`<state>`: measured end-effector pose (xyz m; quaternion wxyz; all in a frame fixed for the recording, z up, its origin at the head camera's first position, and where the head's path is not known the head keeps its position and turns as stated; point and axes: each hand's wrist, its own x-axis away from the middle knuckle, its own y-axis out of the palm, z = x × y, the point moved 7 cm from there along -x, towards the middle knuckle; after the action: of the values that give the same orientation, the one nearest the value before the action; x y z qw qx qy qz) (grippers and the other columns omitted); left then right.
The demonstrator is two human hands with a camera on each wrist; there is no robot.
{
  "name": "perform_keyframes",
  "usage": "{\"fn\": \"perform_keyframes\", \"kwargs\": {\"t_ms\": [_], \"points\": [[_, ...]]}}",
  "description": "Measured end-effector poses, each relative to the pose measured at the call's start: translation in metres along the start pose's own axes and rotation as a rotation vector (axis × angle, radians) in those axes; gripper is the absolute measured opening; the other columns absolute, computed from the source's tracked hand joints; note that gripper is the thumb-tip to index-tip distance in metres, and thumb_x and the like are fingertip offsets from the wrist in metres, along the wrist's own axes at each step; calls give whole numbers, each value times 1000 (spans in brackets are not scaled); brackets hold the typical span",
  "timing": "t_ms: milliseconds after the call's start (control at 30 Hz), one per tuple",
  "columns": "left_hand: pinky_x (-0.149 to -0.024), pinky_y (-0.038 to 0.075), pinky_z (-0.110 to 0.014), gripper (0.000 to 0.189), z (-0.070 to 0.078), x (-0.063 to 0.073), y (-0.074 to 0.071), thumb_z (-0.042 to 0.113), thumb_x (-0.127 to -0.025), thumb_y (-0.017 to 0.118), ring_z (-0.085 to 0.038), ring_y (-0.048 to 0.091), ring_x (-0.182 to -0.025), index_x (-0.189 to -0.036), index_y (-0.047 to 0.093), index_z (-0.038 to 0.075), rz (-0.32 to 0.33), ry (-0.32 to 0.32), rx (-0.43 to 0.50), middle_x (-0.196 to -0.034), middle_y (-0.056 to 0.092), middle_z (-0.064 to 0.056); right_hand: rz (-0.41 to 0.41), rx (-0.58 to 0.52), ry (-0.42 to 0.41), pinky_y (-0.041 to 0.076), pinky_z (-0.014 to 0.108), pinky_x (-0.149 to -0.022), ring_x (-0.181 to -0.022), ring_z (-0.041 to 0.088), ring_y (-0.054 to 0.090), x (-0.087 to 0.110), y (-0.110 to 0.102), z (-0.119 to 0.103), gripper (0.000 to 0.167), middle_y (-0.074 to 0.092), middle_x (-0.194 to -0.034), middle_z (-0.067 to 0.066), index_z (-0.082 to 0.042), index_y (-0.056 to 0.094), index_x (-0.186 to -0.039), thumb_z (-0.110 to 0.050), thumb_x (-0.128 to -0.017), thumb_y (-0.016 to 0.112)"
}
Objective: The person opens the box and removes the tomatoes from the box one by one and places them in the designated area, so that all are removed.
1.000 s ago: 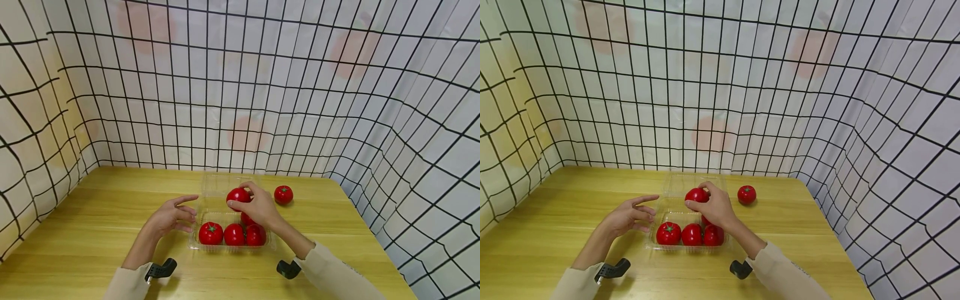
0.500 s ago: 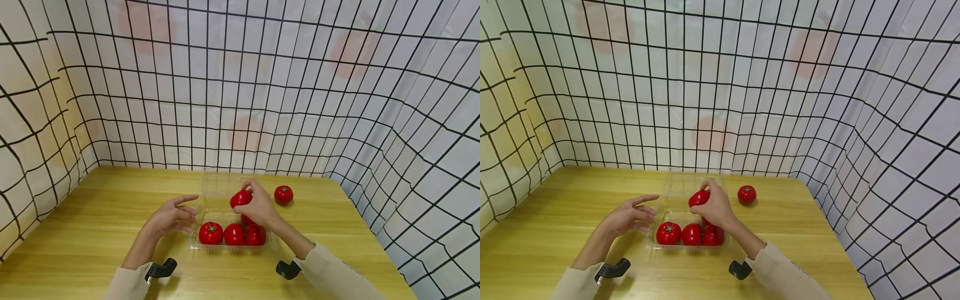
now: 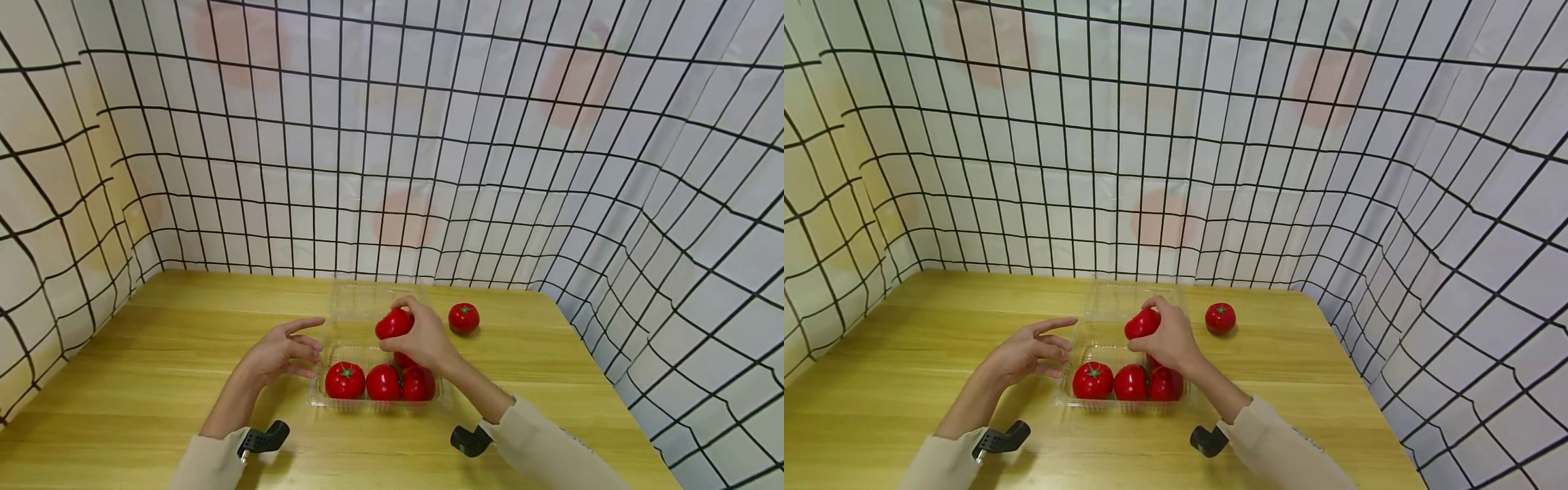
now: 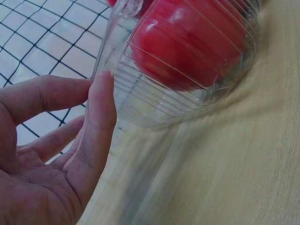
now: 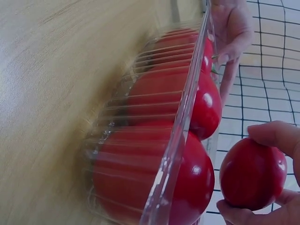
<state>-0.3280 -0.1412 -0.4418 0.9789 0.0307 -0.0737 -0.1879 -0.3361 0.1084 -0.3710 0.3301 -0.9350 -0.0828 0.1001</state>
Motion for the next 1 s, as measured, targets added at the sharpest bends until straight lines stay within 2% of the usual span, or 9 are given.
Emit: {"fn": "perform_keyframes", "kwargs": {"t_ms": [333,533,667,833,1000], "points": [[-71,65,-38,76,0,-1,1,-5,-89,63,-18,69,-81,-157,31,1,-8,4,-4,-101,64,-11,-1,-25,18,63,41,-78,-102,28,67,4,-4,2,58,63,-129,15,-20,58,-128,-26,-77,86],[-70,65,-37,76,-1,-1,0,-5,-88,63,-18,68,-81,-157,31,1,-9,3,-6,-99,64,-9,-17,-56,27,63,40,-77,-98,28,65,3,-3,2,58,62,-121,15,-17,52,-124,-17,-76,83],[-70,65,-38,76,-2,-1,0,-5,-88,63,-18,68,-82,-157,31,1,-10,1,-4,-99,64,-9,-16,-34,6,62,42,-79,-102,29,64,3,-3,1,65,61,-123,14,-14,54,-131,-15,-74,85],[-71,65,-38,76,-1,-1,0,-4,-88,64,-18,68,-82,-157,32,2,-10,-1,-3,-100,64,-10,-8,46,8,61,47,-85,-110,31,60,4,-5,1,70,57,-126,14,-13,58,-137,-23,-74,88],[-71,65,-38,76,-1,-1,0,-4,-88,64,-18,69,-82,-157,31,1,-12,0,-1,-101,65,-11,0,19,10,62,46,-86,-110,30,62,4,-7,3,67,60,-125,11,-12,59,-135,-29,-78,88]]}}
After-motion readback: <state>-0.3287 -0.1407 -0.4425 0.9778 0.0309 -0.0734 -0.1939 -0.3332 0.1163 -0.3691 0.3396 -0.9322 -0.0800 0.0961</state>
